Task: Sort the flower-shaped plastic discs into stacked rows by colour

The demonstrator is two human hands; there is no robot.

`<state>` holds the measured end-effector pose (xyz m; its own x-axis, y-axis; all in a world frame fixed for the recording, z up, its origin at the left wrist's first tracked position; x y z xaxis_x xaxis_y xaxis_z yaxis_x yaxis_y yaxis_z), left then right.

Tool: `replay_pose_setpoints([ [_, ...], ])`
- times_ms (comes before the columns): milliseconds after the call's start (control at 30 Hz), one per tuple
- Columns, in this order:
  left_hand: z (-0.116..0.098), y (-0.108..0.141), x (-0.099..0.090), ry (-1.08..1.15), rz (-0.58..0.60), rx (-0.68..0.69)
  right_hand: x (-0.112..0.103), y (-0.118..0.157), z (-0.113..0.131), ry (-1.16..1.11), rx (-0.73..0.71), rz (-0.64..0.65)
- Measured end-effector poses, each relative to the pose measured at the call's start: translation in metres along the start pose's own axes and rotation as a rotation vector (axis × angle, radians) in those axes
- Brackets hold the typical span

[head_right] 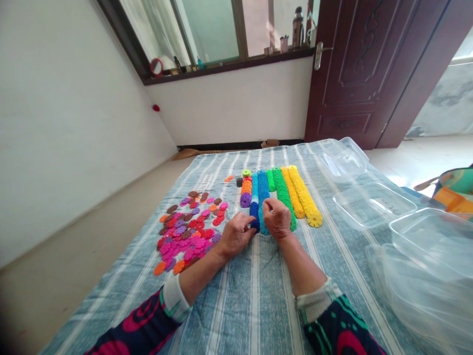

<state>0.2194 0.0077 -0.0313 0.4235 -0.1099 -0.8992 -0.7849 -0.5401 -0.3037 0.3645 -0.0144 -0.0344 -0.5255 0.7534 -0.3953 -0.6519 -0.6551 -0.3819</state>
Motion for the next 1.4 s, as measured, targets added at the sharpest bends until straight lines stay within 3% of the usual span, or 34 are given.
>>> replay_pose_setpoints([
  [433, -0.0062, 0.0039, 0.0041, -0.114, 0.068, 0.035, 0.0023, 0.0016, -0.0003, 0.0, -0.027, 0.014],
  [1400, -0.0031, 0.0075, 0.005, -0.065, -0.01, 0.04, 0.0007, 0.0039, -0.0081, 0.018, -0.035, 0.006],
])
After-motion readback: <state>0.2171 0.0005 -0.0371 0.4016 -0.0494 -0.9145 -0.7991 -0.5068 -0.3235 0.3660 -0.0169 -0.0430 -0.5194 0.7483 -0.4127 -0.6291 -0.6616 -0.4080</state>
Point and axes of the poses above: each hand's wrist, its own y-axis away from the middle knuckle, its own x-axis out of the palm, z = x × y, the point moved 7 cm from there along -y, towards the middle knuckle, and after that the axes turned 14 degrees about x, right-handed, at the moved point
